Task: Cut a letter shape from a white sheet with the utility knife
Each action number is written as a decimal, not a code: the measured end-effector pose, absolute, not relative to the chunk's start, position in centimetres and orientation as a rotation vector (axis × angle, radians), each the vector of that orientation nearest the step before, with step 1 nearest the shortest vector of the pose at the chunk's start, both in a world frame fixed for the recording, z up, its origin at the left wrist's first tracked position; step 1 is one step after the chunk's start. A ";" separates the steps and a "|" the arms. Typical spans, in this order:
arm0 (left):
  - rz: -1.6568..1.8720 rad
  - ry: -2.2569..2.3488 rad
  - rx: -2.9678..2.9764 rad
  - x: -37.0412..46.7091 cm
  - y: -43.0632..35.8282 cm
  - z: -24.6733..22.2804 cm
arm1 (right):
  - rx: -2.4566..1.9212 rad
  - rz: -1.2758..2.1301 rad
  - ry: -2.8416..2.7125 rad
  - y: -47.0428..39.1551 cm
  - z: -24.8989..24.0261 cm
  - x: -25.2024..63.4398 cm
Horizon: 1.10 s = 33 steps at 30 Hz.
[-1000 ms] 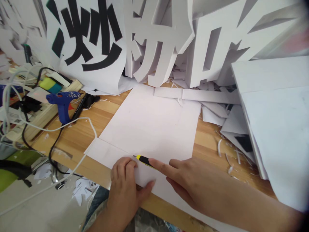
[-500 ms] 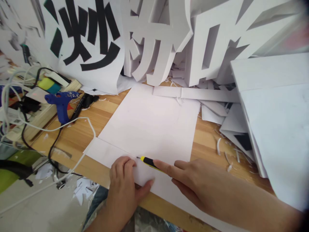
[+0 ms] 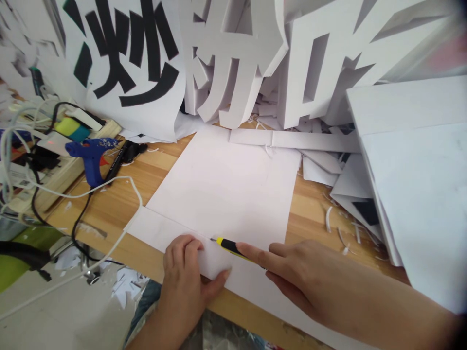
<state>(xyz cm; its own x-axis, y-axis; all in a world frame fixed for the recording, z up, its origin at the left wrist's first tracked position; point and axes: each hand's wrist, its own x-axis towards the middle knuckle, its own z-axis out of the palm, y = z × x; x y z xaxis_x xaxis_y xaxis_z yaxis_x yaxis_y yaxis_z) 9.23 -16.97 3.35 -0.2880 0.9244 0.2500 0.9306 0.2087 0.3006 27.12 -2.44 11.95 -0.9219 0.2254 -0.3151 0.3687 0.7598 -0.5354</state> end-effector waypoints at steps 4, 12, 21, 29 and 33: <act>-0.630 -2.441 -1.874 9.2 -16.9 3.4 | 0.484 -0.896 2.702 -2.4 12.2 27.3; -0.611 -2.431 -1.873 9.2 -16.9 3.4 | 0.505 -0.937 2.701 -2.2 12.3 28.1; -0.599 -2.443 -1.861 9.1 -16.8 3.1 | 0.540 -0.913 2.670 -2.1 12.6 28.7; -0.595 -2.444 -1.867 9.0 -16.8 3.1 | 0.553 -0.912 2.706 -2.3 12.3 29.4; -0.600 -2.427 -1.865 9.0 -16.8 3.2 | 0.558 -0.935 2.731 -2.3 12.1 29.8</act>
<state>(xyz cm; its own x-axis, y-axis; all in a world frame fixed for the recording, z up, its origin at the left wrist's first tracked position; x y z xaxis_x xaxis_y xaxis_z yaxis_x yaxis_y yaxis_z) 9.00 -16.77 3.21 -0.2850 0.9259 0.2478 0.9347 0.2111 0.2860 29.84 -2.30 12.09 -0.9085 0.2850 -0.3057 0.4126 0.7284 -0.5470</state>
